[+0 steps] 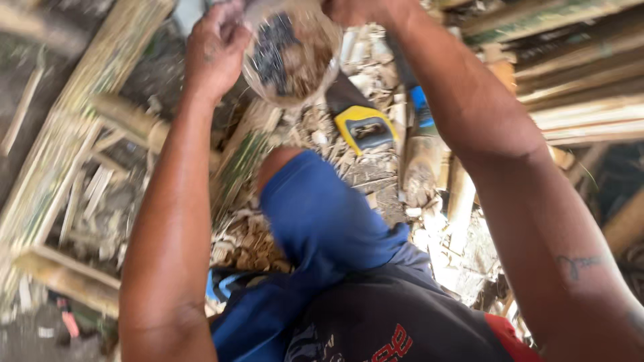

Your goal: The person assembles a bamboo frame by hammering nails into bamboo slats. They use a hammer to secure the pieces and occasionally adjust the frame's position. The person also picks up and stacks bamboo pieces from the ground.

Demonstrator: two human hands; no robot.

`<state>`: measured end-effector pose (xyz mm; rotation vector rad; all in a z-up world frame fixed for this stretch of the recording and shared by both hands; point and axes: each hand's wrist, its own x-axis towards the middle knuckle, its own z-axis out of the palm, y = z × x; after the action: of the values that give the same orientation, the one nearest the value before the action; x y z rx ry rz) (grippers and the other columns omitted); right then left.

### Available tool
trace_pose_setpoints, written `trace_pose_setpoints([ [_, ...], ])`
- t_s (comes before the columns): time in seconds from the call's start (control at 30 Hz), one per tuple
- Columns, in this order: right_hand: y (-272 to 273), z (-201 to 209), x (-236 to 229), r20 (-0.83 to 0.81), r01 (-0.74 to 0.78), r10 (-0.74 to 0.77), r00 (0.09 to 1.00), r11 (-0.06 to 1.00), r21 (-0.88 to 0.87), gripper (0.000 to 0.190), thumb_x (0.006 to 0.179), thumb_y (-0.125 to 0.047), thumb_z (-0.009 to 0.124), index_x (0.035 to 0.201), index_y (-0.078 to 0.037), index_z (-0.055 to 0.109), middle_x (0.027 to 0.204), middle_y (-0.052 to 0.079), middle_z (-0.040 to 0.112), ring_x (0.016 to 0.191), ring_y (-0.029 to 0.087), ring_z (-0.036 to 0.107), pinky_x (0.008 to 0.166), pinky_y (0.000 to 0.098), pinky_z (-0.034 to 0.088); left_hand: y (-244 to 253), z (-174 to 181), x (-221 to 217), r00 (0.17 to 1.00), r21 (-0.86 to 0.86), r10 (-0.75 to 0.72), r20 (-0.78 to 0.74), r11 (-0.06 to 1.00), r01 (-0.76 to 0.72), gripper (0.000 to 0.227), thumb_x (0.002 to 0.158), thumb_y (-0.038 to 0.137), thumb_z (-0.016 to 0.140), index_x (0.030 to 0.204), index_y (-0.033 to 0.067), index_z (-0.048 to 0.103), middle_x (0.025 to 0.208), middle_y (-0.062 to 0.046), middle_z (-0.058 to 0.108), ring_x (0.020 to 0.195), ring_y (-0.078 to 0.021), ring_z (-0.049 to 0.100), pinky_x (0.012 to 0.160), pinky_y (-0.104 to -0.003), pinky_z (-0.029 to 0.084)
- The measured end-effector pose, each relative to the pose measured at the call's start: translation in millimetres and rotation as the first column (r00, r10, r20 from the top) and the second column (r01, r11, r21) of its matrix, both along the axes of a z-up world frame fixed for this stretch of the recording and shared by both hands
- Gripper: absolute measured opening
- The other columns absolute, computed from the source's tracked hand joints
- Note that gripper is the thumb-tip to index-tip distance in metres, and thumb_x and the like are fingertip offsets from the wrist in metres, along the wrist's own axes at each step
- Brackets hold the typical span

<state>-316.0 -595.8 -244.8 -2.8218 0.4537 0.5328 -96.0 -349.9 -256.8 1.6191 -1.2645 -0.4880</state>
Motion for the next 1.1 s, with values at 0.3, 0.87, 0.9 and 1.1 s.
trace_pose_setpoints([
  [0.3, 72, -131, -193, -0.248, 0.386, -0.316, 0.916, 0.863, 0.326, 0.054, 0.099, -0.004, 0.052, 0.146, -0.031, 0.056, 0.159, 0.010, 0.040, 0.141, 0.032, 0.038, 0.116, 0.0559, 0.027, -69, 44, -134, 0.856, 0.758, -0.493, 0.156, 0.616, 0.216, 0.047, 0.097, 0.032, 0.066, 0.140, 0.0153, 0.059, 0.127, -0.009, 0.071, 0.110, -0.0263, 0.069, 0.098, -0.041, 0.053],
  [0.87, 141, -193, -104, -0.032, 0.392, -0.404, 0.914, 0.860, 0.326, 0.033, 0.102, -0.036, 0.060, 0.132, -0.025, 0.067, 0.119, 0.013, 0.075, 0.112, 0.034, 0.070, 0.098, 0.0494, 0.054, -45, 57, -129, 0.756, 0.733, -0.520, 0.398, 0.676, 0.079, 0.040, 0.100, 0.028, 0.064, 0.138, 0.0161, 0.062, 0.117, -0.017, 0.072, 0.103, -0.0342, 0.072, 0.093, -0.049, 0.057],
  [0.9, 148, -195, -81, 0.029, 0.356, -0.394, 0.919, 0.856, 0.375, 0.035, 0.098, -0.032, 0.062, 0.132, -0.024, 0.066, 0.114, 0.014, 0.074, 0.107, 0.035, 0.070, 0.095, 0.0502, 0.054, -35, 46, -113, 0.741, 0.698, -0.503, 0.445, 0.713, 0.065, 0.040, 0.100, 0.027, 0.065, 0.138, 0.0144, 0.062, 0.117, -0.018, 0.072, 0.104, -0.0358, 0.071, 0.093, -0.050, 0.056],
  [1.1, 222, -234, 37, 0.111, 0.130, -0.199, 0.974, 0.887, 0.443, 0.058, 0.092, -0.028, 0.065, 0.147, -0.017, 0.051, 0.122, 0.024, 0.068, 0.112, 0.040, 0.066, 0.098, 0.0508, 0.051, 48, -71, -27, 0.918, 0.853, -0.335, 0.214, 0.522, -0.008, 0.051, 0.098, 0.030, 0.065, 0.144, 0.0090, 0.054, 0.119, -0.023, 0.069, 0.107, -0.0385, 0.069, 0.095, -0.050, 0.055],
])
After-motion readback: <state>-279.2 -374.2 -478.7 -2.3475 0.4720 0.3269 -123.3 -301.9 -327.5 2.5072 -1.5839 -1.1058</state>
